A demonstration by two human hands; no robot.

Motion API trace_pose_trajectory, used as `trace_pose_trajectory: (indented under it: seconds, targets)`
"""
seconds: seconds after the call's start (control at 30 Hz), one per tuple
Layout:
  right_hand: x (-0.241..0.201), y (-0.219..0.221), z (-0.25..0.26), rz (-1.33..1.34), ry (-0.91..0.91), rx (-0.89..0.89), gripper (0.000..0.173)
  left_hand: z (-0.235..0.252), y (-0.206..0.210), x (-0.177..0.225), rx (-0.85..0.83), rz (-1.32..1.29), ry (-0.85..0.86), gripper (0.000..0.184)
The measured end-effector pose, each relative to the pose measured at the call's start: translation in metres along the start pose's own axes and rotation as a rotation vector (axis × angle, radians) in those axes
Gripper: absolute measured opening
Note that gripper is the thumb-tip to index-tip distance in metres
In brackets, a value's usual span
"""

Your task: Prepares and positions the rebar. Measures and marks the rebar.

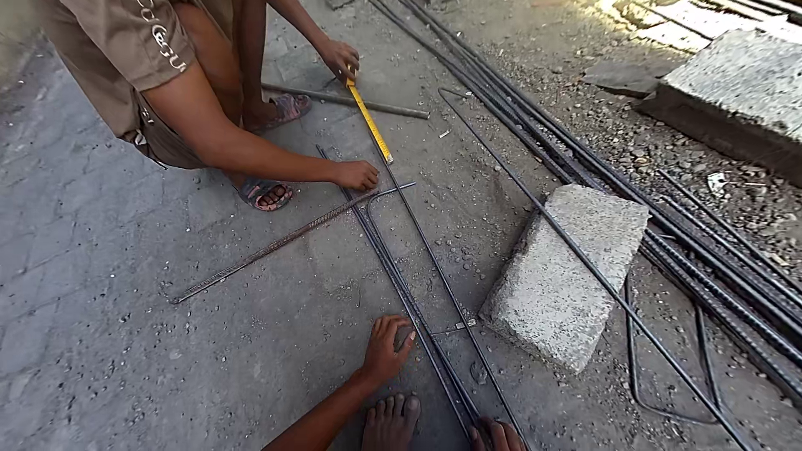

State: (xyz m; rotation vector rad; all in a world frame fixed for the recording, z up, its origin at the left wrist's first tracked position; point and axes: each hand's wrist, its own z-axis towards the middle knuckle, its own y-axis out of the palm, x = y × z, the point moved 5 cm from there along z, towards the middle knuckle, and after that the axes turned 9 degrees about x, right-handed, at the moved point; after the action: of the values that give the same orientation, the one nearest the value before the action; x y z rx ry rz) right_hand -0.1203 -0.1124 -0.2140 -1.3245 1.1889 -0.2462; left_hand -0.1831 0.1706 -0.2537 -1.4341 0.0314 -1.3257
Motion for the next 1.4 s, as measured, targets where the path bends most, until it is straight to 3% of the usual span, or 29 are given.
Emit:
trace_pose_trajectory:
  seconds: [0.13,0.3,0.53,0.9,1.4]
  targets:
    - [0.007,-0.003,0.011,-0.075,0.081,-0.054,0.044,-0.003,0.005,0.000,-0.053,0.116,0.065,0.039]
    - [0.009,0.004,0.014,-0.131,0.053,-0.171,0.045,-0.006,0.006,-0.001,-0.040,0.129,0.063,0.039]
    - [0.014,0.010,0.013,-0.156,-0.021,-0.117,0.044,-0.008,0.008,-0.001,-0.034,0.150,0.085,0.039]
    - [0.003,0.005,0.018,-0.060,0.005,-0.004,0.039,-0.005,0.008,0.008,-0.035,0.099,0.014,0.042]
    - [0.000,0.011,0.029,-0.053,0.042,-0.015,0.039,-0.009,0.013,0.007,0.001,0.109,-0.025,0.042]
